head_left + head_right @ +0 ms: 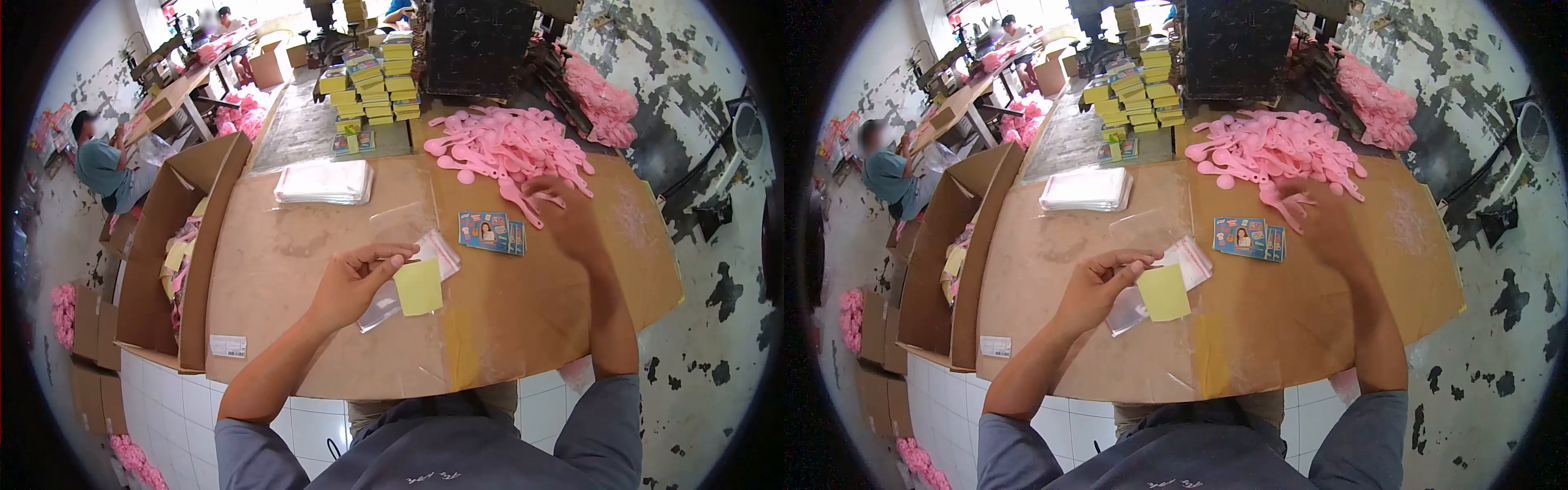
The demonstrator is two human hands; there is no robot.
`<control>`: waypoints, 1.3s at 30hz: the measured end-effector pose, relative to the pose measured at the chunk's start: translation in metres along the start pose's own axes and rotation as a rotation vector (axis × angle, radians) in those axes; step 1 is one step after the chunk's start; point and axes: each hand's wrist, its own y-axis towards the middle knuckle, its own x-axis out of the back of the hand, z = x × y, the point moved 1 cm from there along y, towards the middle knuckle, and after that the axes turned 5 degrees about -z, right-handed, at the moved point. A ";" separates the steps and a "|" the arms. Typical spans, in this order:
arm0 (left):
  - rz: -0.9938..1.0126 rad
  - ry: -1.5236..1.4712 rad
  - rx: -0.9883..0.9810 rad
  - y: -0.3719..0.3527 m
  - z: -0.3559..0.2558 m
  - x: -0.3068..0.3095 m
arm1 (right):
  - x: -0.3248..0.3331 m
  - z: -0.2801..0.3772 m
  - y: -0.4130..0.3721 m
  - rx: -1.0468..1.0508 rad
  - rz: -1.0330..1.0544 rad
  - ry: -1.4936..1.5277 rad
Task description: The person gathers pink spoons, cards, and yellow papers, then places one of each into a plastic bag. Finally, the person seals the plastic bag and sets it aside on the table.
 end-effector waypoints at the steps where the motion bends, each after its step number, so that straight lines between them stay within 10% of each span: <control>1: 0.000 -0.018 0.013 -0.001 0.001 0.000 | -0.024 0.019 -0.006 -0.010 0.118 0.103; 3: 0.004 -0.055 0.039 -0.001 0.003 0.000 | -0.058 0.051 -0.015 0.218 0.351 0.143; 8: -0.047 -0.091 0.063 -0.003 0.000 -0.003 | -0.109 0.058 -0.018 -0.134 0.568 0.664; 39: -0.051 -0.057 0.046 0.005 0.016 0.006 | -0.112 0.036 -0.018 -0.132 0.491 0.777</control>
